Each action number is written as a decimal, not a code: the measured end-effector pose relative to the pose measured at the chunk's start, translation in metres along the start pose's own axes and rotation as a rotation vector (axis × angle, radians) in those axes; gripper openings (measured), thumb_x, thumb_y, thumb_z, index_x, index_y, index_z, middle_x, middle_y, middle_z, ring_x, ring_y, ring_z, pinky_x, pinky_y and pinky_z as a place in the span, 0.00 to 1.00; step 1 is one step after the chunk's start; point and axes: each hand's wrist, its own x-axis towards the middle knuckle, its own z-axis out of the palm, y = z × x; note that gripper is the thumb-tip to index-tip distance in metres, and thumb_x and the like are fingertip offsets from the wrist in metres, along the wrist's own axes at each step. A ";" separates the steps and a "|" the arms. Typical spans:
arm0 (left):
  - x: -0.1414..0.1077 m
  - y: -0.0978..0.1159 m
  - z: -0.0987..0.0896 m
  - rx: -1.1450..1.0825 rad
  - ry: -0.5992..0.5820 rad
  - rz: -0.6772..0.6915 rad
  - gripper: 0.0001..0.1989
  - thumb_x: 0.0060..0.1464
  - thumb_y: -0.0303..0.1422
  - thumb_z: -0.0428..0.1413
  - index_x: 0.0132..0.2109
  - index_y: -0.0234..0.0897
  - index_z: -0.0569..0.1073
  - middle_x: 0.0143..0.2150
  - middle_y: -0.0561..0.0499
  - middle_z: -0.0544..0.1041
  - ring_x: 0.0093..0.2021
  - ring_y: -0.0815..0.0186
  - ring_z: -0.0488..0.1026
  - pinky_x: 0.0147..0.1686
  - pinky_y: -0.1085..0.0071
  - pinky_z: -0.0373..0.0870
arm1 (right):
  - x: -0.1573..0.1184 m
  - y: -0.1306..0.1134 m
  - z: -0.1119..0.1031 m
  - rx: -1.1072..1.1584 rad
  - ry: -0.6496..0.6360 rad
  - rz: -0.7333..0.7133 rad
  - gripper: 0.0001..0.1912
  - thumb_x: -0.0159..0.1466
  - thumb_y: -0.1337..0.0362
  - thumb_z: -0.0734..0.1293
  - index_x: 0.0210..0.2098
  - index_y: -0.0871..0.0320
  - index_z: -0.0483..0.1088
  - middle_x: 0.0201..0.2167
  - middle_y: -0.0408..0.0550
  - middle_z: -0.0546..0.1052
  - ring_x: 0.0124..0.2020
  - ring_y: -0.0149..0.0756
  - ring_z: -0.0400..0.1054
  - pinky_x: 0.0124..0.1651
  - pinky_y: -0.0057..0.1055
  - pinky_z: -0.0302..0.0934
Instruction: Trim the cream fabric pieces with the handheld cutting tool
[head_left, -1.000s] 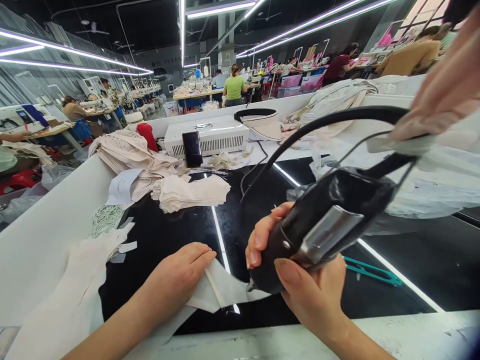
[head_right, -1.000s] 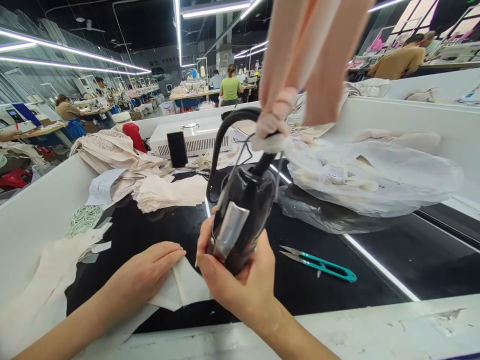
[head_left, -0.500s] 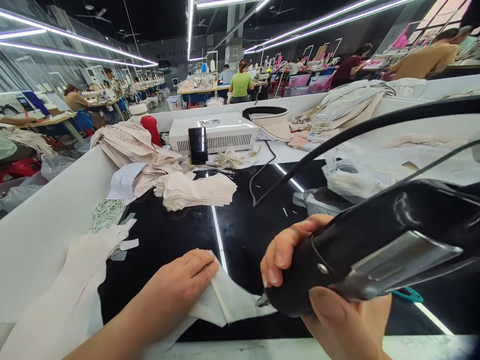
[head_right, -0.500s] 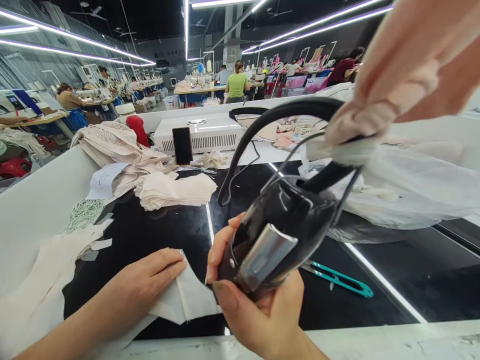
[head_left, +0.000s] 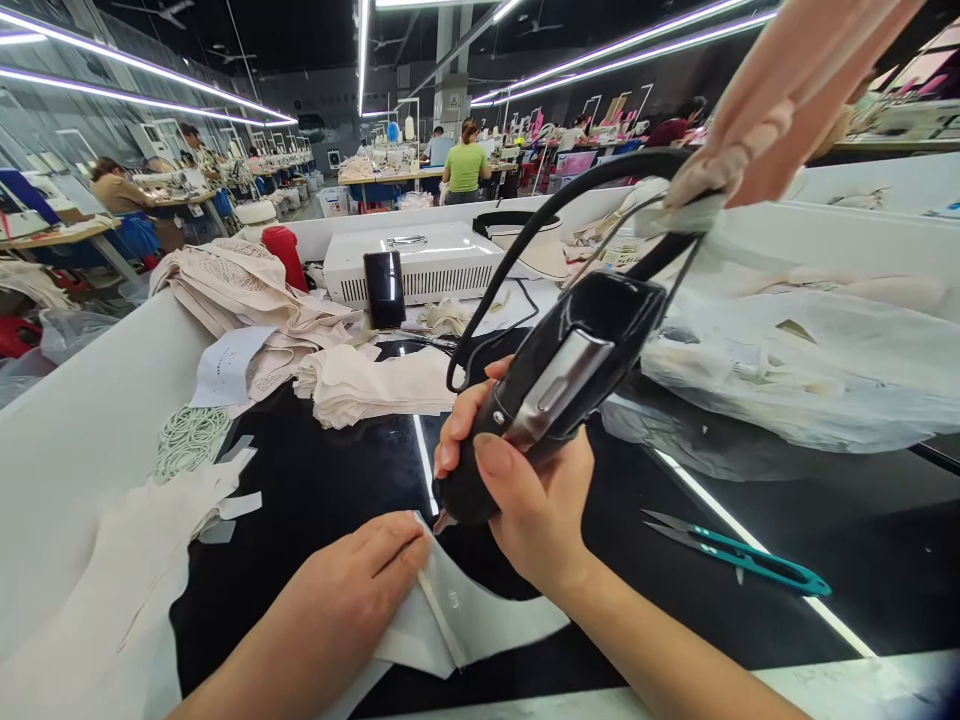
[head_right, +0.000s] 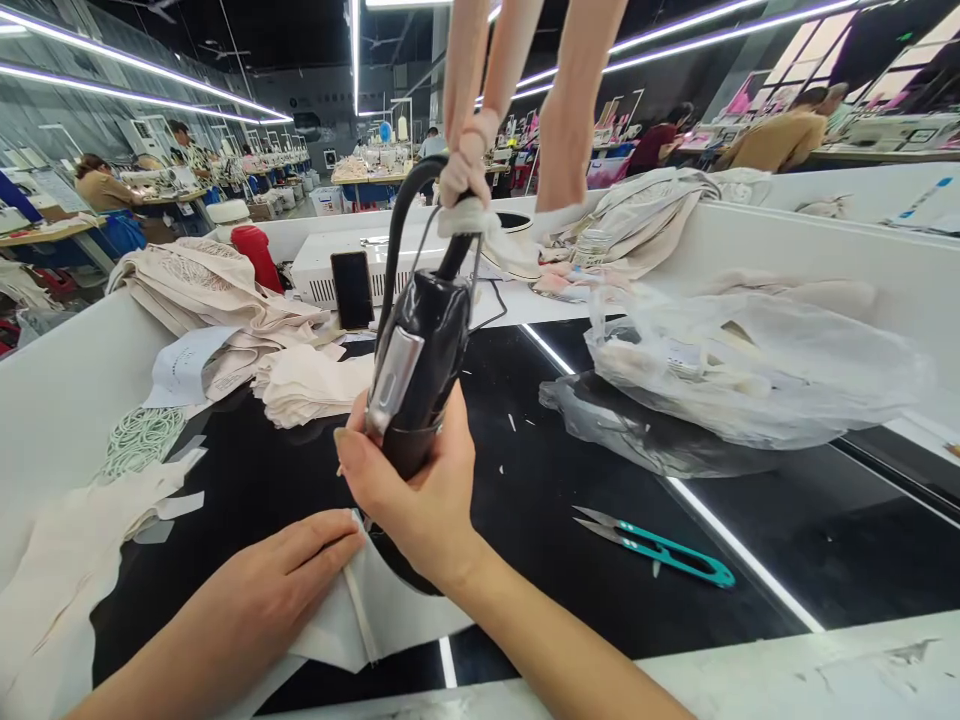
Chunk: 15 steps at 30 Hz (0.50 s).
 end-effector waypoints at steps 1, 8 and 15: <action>0.000 0.000 0.000 0.005 0.003 0.004 0.23 0.66 0.16 0.40 0.62 0.31 0.68 0.58 0.42 0.77 0.59 0.63 0.76 0.60 0.67 0.76 | 0.000 0.001 0.000 0.003 -0.003 0.001 0.23 0.60 0.51 0.79 0.42 0.50 0.64 0.26 0.36 0.73 0.22 0.30 0.66 0.24 0.29 0.66; -0.005 -0.001 0.008 0.010 0.008 -0.008 0.24 0.66 0.16 0.39 0.63 0.30 0.67 0.57 0.41 0.77 0.60 0.63 0.76 0.60 0.69 0.75 | 0.000 0.006 0.002 0.051 -0.012 0.018 0.23 0.59 0.52 0.79 0.42 0.50 0.65 0.27 0.35 0.74 0.22 0.29 0.66 0.24 0.27 0.66; -0.001 -0.001 0.005 0.013 0.039 0.011 0.24 0.69 0.17 0.33 0.61 0.27 0.68 0.55 0.40 0.78 0.60 0.63 0.77 0.59 0.67 0.76 | -0.001 0.008 0.002 0.079 -0.045 -0.018 0.21 0.60 0.54 0.79 0.42 0.51 0.65 0.27 0.35 0.74 0.22 0.27 0.65 0.24 0.26 0.65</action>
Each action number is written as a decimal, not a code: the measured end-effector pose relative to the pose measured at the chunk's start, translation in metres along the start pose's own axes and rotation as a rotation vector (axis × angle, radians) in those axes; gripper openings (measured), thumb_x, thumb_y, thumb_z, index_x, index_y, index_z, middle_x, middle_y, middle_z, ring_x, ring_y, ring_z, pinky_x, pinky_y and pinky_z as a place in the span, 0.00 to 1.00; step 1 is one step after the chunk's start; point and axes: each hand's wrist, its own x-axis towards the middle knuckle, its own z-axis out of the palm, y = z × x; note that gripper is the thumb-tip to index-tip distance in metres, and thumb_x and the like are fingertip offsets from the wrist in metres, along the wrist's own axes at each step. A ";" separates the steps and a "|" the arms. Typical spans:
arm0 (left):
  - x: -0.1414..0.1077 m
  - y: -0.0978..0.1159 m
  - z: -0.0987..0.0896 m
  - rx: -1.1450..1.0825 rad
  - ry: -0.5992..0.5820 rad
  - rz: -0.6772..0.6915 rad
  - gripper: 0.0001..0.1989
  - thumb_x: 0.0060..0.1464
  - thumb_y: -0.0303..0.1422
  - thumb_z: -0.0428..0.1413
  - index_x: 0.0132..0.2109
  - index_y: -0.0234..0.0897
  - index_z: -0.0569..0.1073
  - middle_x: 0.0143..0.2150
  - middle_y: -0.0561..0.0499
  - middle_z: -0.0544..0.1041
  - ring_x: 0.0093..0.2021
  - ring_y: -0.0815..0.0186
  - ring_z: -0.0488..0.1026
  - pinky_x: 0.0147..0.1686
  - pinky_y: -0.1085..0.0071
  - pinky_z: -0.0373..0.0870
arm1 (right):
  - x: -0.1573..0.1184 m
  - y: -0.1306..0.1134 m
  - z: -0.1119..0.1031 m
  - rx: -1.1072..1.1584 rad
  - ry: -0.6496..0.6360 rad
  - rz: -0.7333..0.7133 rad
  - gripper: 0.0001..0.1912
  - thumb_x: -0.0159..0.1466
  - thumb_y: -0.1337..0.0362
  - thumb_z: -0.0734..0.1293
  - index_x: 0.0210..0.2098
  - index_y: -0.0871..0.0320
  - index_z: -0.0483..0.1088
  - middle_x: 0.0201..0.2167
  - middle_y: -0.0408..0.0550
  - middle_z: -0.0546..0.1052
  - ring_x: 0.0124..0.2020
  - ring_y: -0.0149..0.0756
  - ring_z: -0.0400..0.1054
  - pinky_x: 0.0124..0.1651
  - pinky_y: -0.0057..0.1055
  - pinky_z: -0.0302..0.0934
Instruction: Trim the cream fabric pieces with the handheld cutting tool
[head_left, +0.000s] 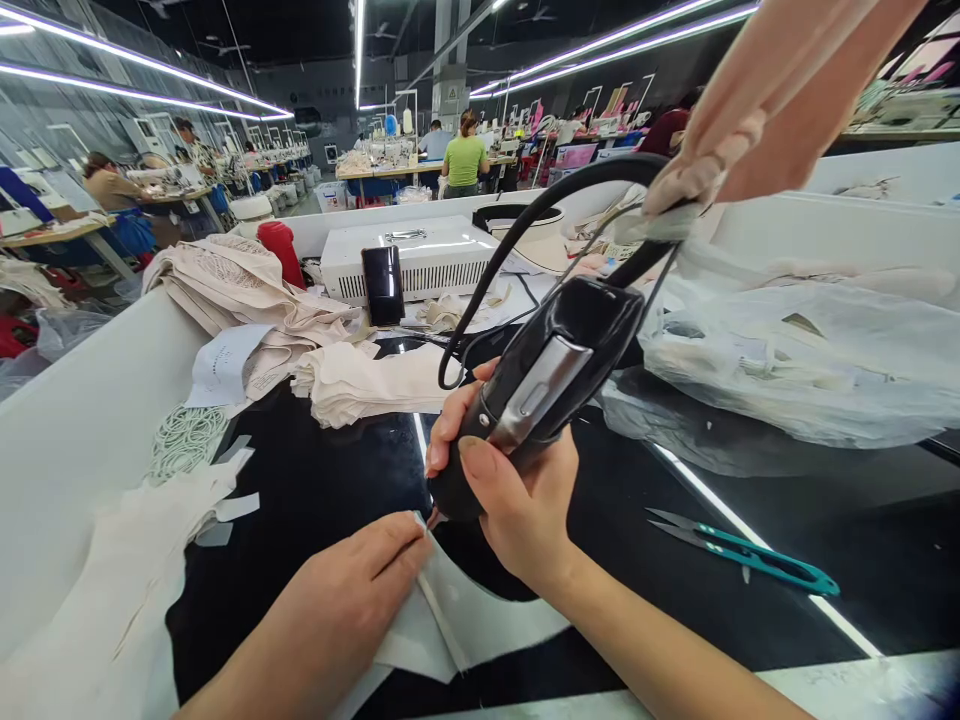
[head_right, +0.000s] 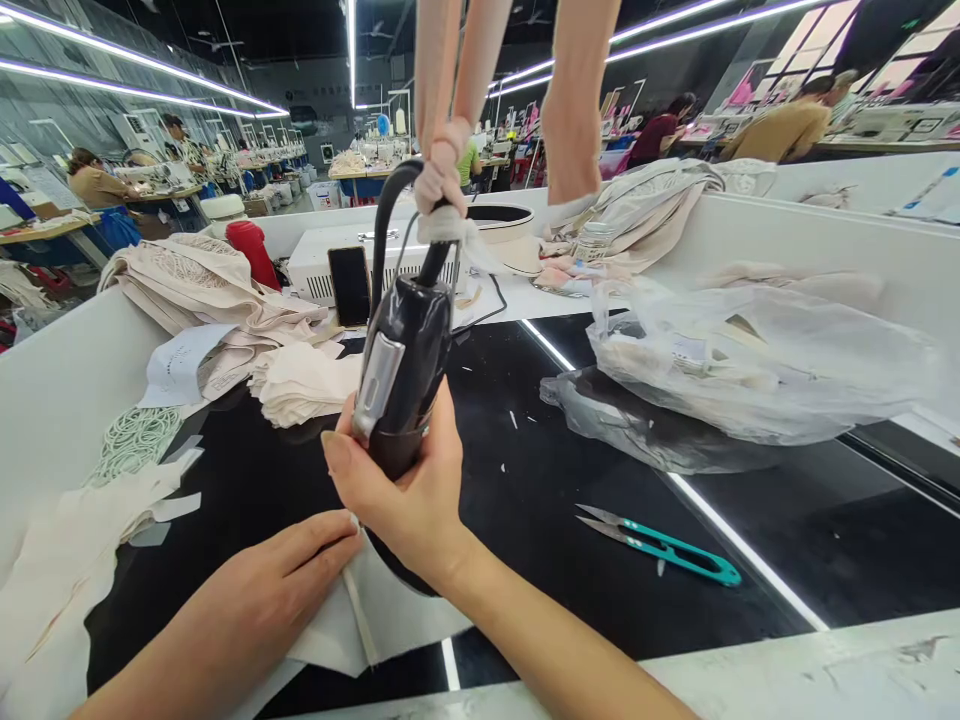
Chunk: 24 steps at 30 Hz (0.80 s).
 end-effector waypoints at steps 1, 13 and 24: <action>0.000 0.000 0.000 0.010 0.004 0.003 0.24 0.70 0.17 0.33 0.61 0.27 0.68 0.55 0.39 0.78 0.59 0.63 0.77 0.59 0.67 0.76 | 0.000 0.000 0.000 0.000 0.000 0.005 0.21 0.60 0.55 0.79 0.42 0.51 0.65 0.27 0.36 0.74 0.22 0.27 0.65 0.24 0.26 0.65; -0.006 -0.001 -0.002 -0.008 -0.051 -0.025 0.23 0.67 0.18 0.40 0.62 0.34 0.69 0.61 0.42 0.76 0.60 0.61 0.76 0.56 0.64 0.79 | -0.003 -0.006 -0.002 -0.034 0.039 -0.014 0.20 0.60 0.55 0.79 0.42 0.51 0.66 0.28 0.36 0.75 0.21 0.27 0.67 0.23 0.26 0.67; -0.007 -0.002 -0.003 -0.028 -0.092 -0.024 0.22 0.68 0.19 0.43 0.63 0.34 0.69 0.63 0.39 0.74 0.61 0.58 0.75 0.56 0.61 0.79 | -0.012 -0.008 -0.001 -0.052 0.069 0.003 0.19 0.61 0.54 0.78 0.42 0.51 0.67 0.29 0.37 0.75 0.23 0.29 0.68 0.24 0.28 0.68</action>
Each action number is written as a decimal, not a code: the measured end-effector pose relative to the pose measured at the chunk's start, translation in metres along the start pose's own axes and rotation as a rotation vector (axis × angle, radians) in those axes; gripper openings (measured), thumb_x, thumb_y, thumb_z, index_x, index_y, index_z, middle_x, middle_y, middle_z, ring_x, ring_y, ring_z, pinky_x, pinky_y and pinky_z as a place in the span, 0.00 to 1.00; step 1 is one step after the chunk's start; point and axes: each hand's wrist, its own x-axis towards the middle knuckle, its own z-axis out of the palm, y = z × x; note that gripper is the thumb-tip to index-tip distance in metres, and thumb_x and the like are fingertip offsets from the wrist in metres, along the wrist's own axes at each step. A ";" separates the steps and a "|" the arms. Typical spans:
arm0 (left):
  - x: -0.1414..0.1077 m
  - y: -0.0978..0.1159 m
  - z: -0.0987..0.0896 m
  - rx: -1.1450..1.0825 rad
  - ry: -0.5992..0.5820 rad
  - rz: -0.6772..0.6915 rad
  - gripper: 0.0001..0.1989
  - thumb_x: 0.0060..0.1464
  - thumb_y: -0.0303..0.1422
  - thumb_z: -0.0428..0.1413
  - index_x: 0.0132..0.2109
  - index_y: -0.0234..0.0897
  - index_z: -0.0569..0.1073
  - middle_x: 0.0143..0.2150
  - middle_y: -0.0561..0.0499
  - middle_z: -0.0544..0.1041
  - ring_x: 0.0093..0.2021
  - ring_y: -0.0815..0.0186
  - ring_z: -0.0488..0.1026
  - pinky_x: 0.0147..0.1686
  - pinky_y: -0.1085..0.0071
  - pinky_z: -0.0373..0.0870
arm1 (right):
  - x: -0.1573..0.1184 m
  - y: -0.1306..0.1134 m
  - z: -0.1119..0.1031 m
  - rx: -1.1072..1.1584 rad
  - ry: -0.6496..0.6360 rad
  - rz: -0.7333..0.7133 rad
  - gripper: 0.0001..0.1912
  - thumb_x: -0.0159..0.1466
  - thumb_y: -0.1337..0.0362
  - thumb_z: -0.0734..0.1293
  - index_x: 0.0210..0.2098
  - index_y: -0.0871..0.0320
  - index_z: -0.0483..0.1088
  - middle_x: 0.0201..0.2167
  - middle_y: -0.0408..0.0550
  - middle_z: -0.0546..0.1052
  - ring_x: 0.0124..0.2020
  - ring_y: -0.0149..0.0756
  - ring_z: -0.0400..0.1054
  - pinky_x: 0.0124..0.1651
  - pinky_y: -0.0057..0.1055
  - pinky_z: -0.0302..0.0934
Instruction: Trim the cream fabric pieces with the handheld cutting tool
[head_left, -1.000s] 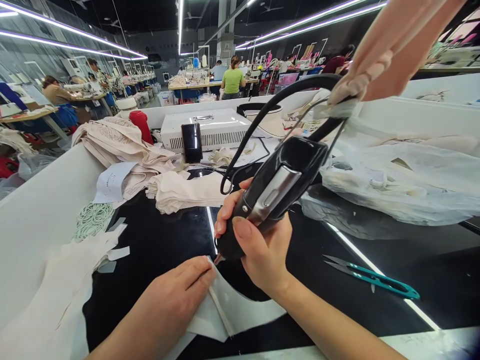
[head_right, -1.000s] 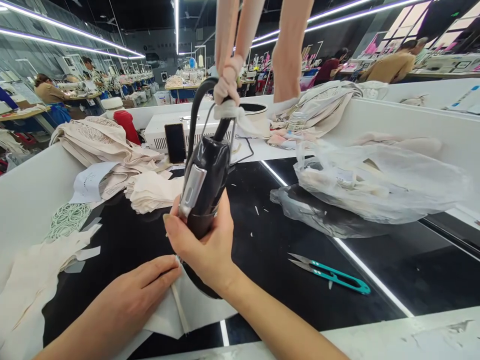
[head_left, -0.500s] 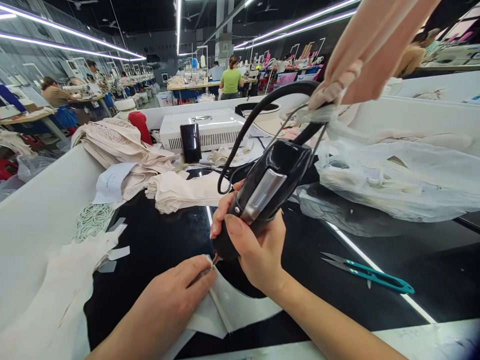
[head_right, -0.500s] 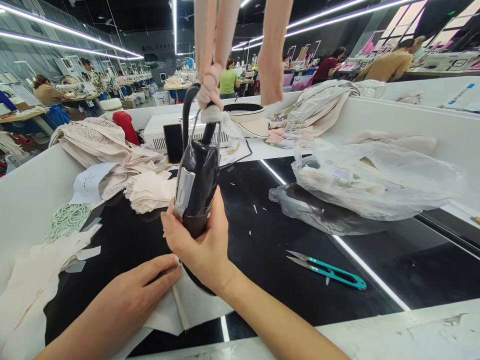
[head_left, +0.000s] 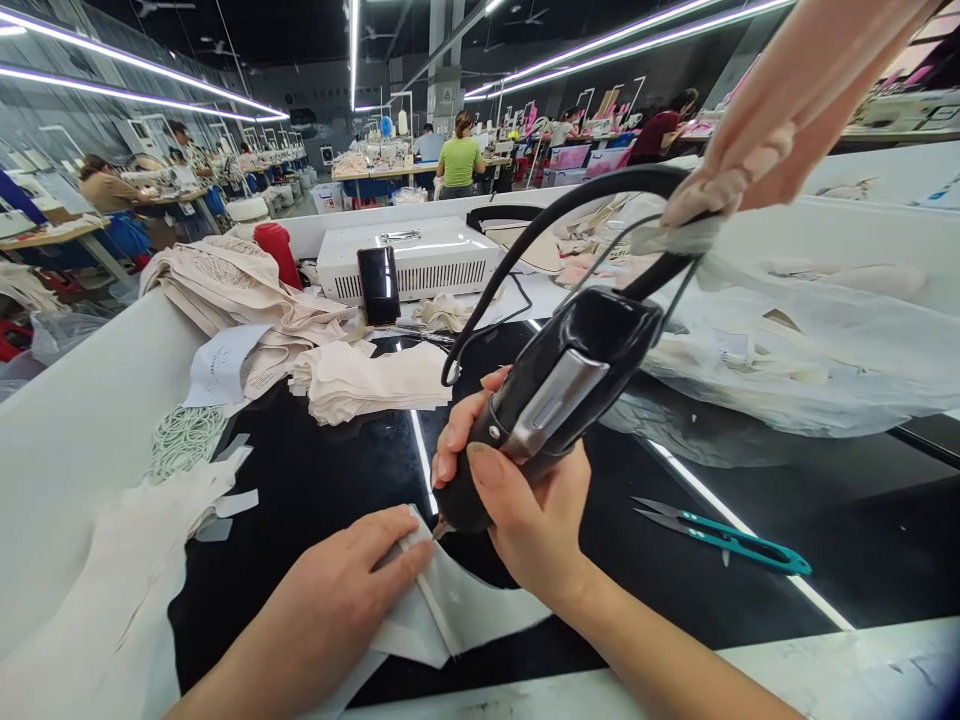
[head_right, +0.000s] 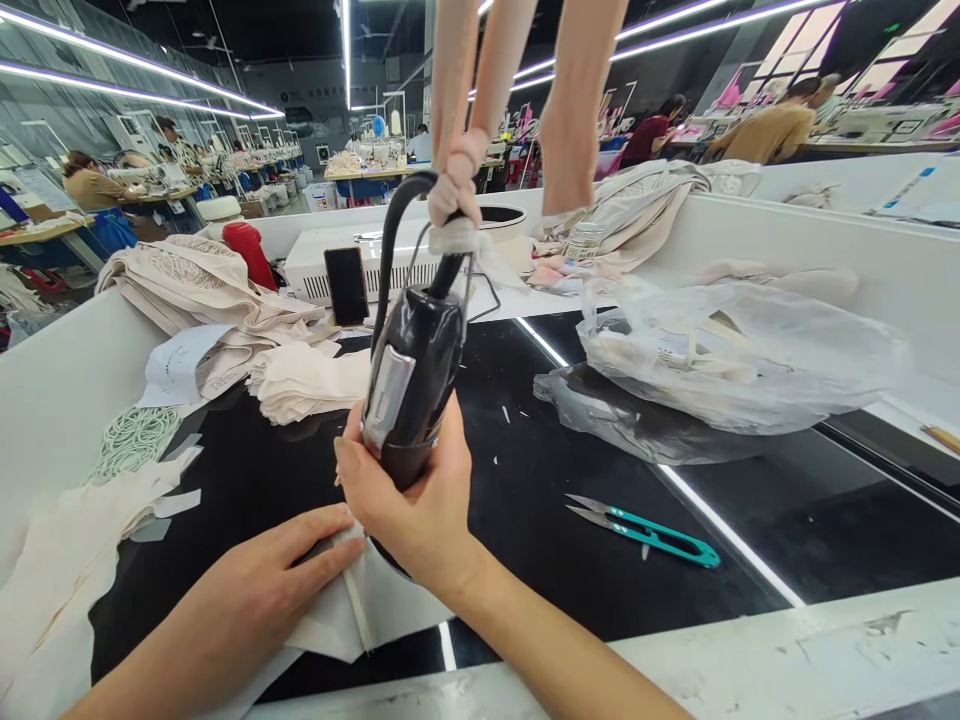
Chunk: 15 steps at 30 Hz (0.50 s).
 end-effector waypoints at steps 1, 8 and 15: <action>0.000 0.000 0.000 -0.003 -0.003 -0.006 0.23 0.68 0.19 0.43 0.63 0.35 0.69 0.63 0.39 0.74 0.61 0.58 0.75 0.56 0.61 0.79 | 0.000 0.000 0.000 -0.003 -0.001 0.003 0.18 0.62 0.55 0.77 0.43 0.51 0.67 0.29 0.37 0.75 0.23 0.29 0.68 0.24 0.28 0.68; 0.005 -0.001 -0.008 0.073 0.055 0.091 0.24 0.63 0.14 0.43 0.59 0.33 0.72 0.60 0.39 0.76 0.61 0.54 0.75 0.58 0.51 0.77 | 0.001 -0.008 -0.005 0.003 -0.003 -0.017 0.21 0.59 0.53 0.80 0.43 0.51 0.67 0.29 0.36 0.76 0.22 0.28 0.69 0.25 0.26 0.68; 0.014 0.005 -0.012 0.006 0.049 0.153 0.18 0.65 0.17 0.45 0.57 0.28 0.72 0.52 0.40 0.78 0.55 0.57 0.77 0.60 0.56 0.76 | -0.001 -0.015 -0.005 -0.007 0.002 -0.017 0.23 0.58 0.52 0.80 0.40 0.51 0.66 0.27 0.36 0.76 0.21 0.28 0.67 0.23 0.27 0.67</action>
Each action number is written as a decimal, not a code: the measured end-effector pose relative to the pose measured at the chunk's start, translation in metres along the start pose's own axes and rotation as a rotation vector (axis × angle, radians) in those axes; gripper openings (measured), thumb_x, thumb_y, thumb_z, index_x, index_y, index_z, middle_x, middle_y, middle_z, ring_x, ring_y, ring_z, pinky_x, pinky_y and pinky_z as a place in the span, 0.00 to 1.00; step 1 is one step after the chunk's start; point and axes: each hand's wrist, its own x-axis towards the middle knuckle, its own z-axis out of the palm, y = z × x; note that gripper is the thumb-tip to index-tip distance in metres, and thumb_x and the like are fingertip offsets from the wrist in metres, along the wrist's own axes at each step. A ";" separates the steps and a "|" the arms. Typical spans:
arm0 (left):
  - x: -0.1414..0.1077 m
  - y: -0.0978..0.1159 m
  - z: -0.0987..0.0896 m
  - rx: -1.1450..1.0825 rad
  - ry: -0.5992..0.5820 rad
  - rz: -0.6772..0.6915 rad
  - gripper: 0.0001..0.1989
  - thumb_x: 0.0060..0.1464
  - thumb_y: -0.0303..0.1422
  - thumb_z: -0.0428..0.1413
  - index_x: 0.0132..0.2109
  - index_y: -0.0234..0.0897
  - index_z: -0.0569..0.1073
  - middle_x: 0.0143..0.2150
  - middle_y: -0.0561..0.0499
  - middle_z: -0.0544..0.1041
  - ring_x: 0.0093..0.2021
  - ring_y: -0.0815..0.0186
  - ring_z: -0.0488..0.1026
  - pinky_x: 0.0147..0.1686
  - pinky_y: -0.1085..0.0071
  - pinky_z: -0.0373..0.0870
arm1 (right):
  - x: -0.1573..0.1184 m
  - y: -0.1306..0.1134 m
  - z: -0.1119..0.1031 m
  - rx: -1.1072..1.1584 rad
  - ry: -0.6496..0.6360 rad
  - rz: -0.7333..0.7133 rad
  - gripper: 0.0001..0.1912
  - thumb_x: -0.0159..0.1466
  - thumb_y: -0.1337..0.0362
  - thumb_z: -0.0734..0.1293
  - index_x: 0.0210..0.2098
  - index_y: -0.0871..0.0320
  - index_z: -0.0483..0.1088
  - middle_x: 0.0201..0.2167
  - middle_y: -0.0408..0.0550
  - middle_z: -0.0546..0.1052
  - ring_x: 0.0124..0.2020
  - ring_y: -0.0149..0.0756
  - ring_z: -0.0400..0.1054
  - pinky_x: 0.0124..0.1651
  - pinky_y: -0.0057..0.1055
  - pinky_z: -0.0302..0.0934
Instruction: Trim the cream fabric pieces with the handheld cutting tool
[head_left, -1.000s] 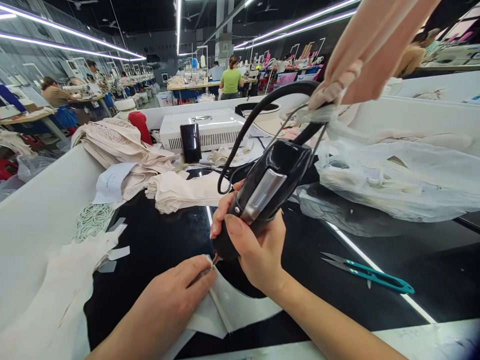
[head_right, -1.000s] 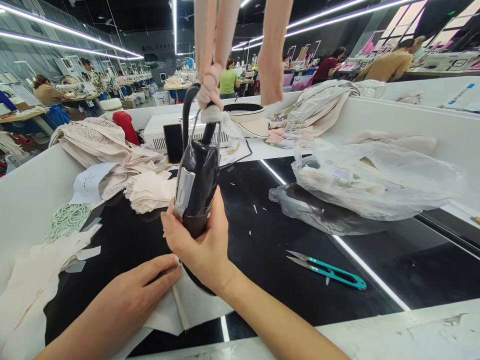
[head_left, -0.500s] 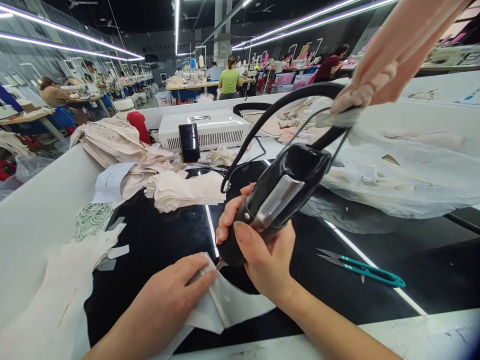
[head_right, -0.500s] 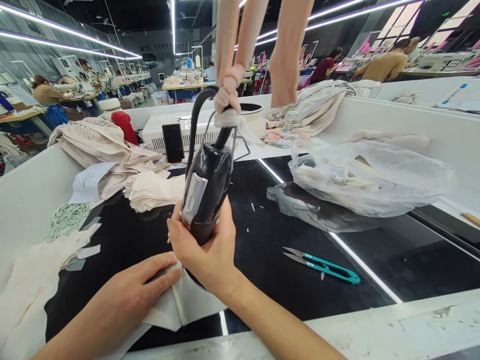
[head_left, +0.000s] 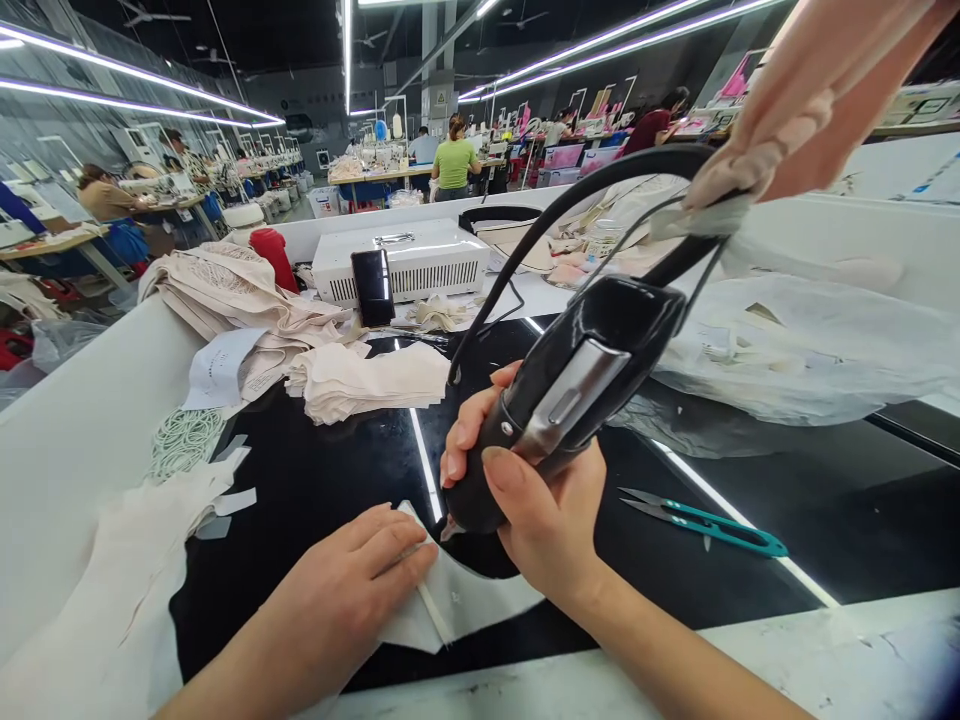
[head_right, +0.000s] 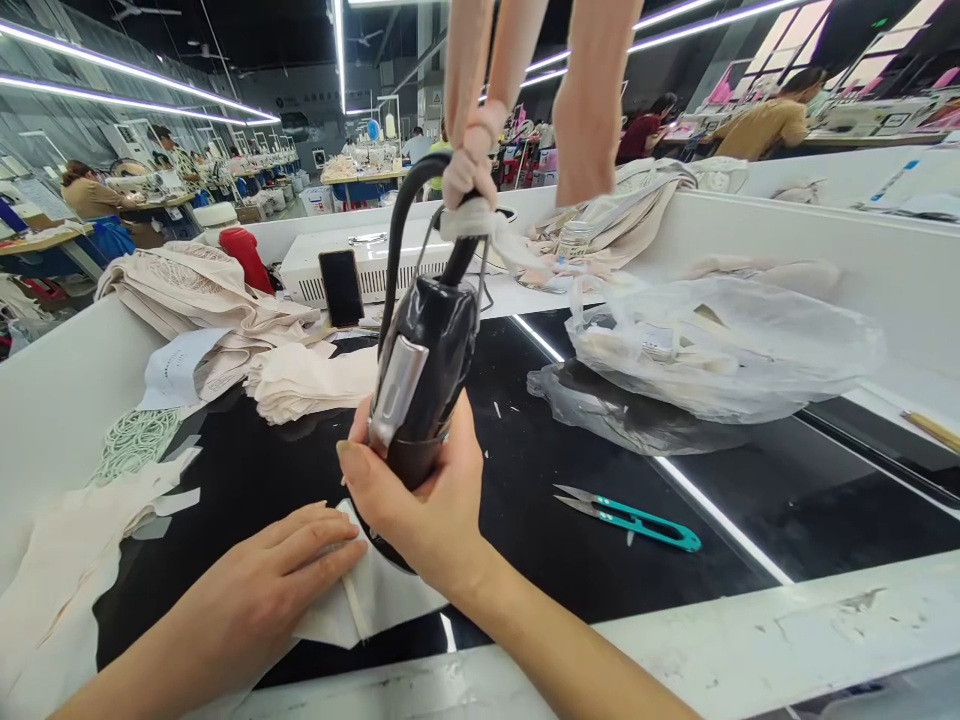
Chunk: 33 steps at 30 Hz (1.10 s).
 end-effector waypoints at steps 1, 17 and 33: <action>0.001 0.001 0.000 -0.015 -0.020 -0.005 0.17 0.66 0.18 0.46 0.57 0.29 0.72 0.52 0.40 0.78 0.54 0.58 0.77 0.59 0.58 0.77 | 0.000 0.000 0.000 -0.004 -0.002 0.000 0.23 0.58 0.51 0.80 0.41 0.51 0.66 0.27 0.36 0.75 0.21 0.28 0.67 0.23 0.27 0.67; 0.002 0.006 0.000 0.001 -0.031 -0.014 0.16 0.71 0.20 0.44 0.57 0.32 0.73 0.54 0.40 0.77 0.55 0.55 0.76 0.55 0.57 0.79 | -0.008 0.001 0.001 0.001 -0.037 0.014 0.18 0.61 0.55 0.77 0.42 0.51 0.67 0.29 0.38 0.74 0.22 0.29 0.68 0.25 0.27 0.67; -0.001 0.004 -0.001 0.013 -0.105 0.017 0.19 0.68 0.17 0.44 0.58 0.33 0.72 0.54 0.40 0.77 0.57 0.58 0.76 0.60 0.50 0.74 | -0.015 -0.008 -0.004 -0.037 -0.005 0.027 0.20 0.60 0.56 0.78 0.43 0.51 0.66 0.29 0.38 0.74 0.23 0.30 0.69 0.25 0.30 0.67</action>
